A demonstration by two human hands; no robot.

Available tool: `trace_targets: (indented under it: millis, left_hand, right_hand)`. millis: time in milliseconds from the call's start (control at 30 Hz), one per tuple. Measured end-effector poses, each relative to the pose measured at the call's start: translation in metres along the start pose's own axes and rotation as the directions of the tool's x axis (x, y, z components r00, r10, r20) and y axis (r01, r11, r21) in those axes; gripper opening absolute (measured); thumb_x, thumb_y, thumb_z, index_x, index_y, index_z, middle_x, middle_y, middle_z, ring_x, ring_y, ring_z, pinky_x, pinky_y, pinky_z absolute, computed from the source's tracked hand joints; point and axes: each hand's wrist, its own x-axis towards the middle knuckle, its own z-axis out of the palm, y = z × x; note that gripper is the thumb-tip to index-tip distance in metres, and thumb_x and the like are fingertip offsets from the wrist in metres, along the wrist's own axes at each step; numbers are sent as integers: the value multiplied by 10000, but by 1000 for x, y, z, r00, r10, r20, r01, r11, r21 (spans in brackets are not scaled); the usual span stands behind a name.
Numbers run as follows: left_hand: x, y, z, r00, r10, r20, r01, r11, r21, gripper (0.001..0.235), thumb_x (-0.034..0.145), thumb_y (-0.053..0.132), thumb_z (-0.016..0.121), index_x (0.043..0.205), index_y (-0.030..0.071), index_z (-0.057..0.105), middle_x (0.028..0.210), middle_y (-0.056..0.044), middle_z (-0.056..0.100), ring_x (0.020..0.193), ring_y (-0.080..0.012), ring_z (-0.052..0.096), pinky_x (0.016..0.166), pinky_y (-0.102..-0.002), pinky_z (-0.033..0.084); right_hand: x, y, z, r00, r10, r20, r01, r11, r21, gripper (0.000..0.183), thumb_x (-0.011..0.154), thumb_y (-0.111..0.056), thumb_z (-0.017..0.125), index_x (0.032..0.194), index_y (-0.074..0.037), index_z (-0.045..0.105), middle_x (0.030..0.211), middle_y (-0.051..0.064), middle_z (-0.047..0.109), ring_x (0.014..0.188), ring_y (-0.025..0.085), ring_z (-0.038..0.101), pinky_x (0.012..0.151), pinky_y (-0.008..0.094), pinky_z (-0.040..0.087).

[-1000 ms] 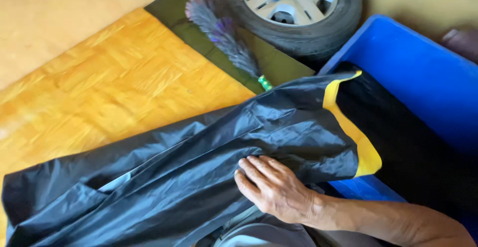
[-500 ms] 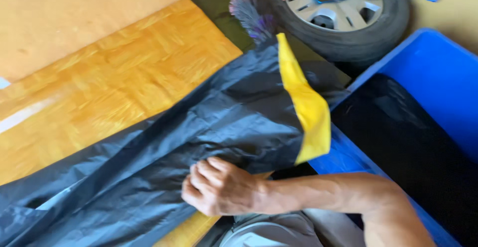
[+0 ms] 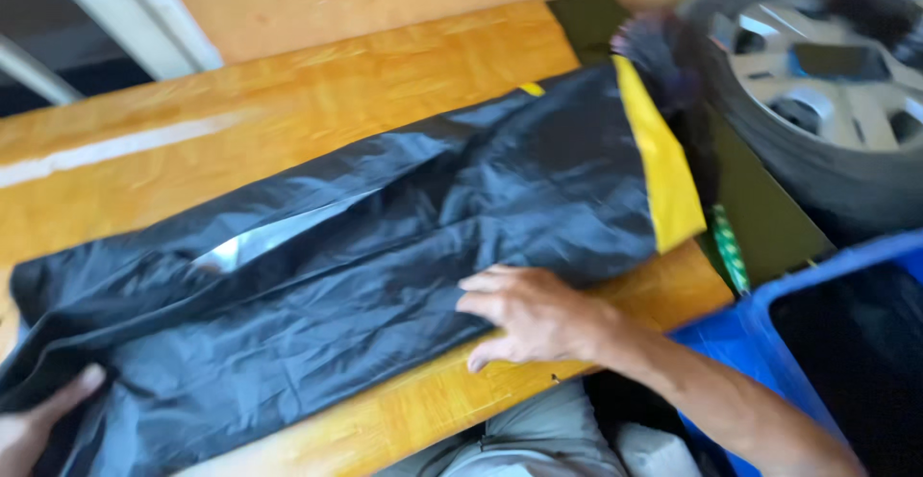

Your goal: The person folds a black and yellow piece of fabric on a wooden table. They smooth the fabric, fold it in half lengthwise, and then roll it tightly into a cylindrical shape.

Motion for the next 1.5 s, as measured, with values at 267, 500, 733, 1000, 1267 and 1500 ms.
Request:
trace_targets:
  millis: [267,500,733,1000,1267,1500]
  left_hand:
    - [-60,24,18,860,508,-52,-509,861,-5,969,754,-61,627,1614,-62,178,1686,-229,177,1537,-314,224,1205,-423,233]
    - [-26,16,-5,924,381,45,-383,912,146,526,751,187,817,1254,54,740,950,-124,711,858,-208,610,746,-345,468]
    - [-73,145,75,685,668,289,-716,544,438,478,917,478,623,1287,198,740,1515,-151,568,1145,-325,668,859,-454,550]
    - [-17,197,280,454,586,671,-882,188,432,470,1003,370,563,1378,106,459,1511,-161,452,1439,-410,387,997,-643,412]
    - [1,222,318,565,438,699,-823,359,440,397,806,323,853,1092,64,760,1057,-145,753,992,-337,690,799,-452,512]
    - [-27,231,329,514,299,804,-852,285,439,665,522,414,1011,1130,269,782,1125,-95,773,1172,-314,697,992,-435,562]
  right_hand:
    - [80,106,-55,919,-73,-387,-97,911,-400,499,914,-288,790,1278,27,661,1345,265,594,1146,430,602,959,527,536]
    - [40,99,-57,995,98,-14,-93,883,-459,215,809,-133,695,1020,-111,667,997,105,695,941,332,678,923,505,486]
    - [-35,-9,-53,892,-368,-264,108,739,-665,227,1011,-16,475,864,-38,646,1180,201,717,1141,320,700,1051,608,474]
    - [-69,-47,-48,867,-369,-334,81,766,-638,205,1023,-73,461,892,-42,615,1052,192,752,1012,317,756,972,590,514]
    - [-44,-16,-81,800,-386,-460,4,769,-639,146,998,-21,484,1001,-19,630,1003,189,748,905,323,768,968,548,528]
    - [37,74,-90,968,91,-234,-163,938,-306,301,783,-42,763,1068,-50,666,908,149,693,969,393,692,950,520,501]
